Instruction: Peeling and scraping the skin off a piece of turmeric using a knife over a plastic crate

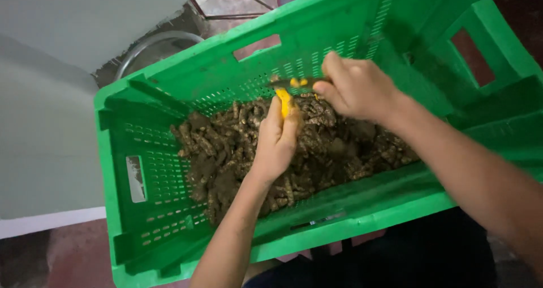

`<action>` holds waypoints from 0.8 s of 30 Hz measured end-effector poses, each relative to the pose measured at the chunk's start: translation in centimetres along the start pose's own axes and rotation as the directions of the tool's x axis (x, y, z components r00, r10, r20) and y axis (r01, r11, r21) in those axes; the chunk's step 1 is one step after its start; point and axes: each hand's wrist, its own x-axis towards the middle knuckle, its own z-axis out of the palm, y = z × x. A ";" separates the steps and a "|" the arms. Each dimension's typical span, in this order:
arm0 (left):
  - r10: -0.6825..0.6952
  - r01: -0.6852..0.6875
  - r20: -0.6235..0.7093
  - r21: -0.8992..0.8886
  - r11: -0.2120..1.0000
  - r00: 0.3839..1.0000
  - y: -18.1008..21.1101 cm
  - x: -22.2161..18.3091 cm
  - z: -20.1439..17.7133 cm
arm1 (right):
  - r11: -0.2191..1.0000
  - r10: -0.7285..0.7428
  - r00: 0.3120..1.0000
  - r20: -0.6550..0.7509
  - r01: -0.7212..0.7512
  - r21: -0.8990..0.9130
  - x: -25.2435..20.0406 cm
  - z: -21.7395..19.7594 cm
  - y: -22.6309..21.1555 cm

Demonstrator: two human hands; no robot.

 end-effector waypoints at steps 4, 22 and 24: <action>-0.107 0.108 -0.018 0.074 0.991 0.994 -6.1 0.2 0.3 | 0.992 -0.061 0.997 0.045 0.056 0.114 0.6 0.3 -2.4; -0.002 0.007 -0.038 0.133 0.991 0.999 -0.9 0.0 -0.6 | 0.956 0.291 0.940 0.179 -0.280 -0.086 0.9 -1.3 -1.2; -0.042 0.033 0.021 0.325 0.945 0.999 -1.4 0.2 -0.9 | 0.955 0.282 0.945 0.168 -0.292 0.040 0.9 -2.1 -3.4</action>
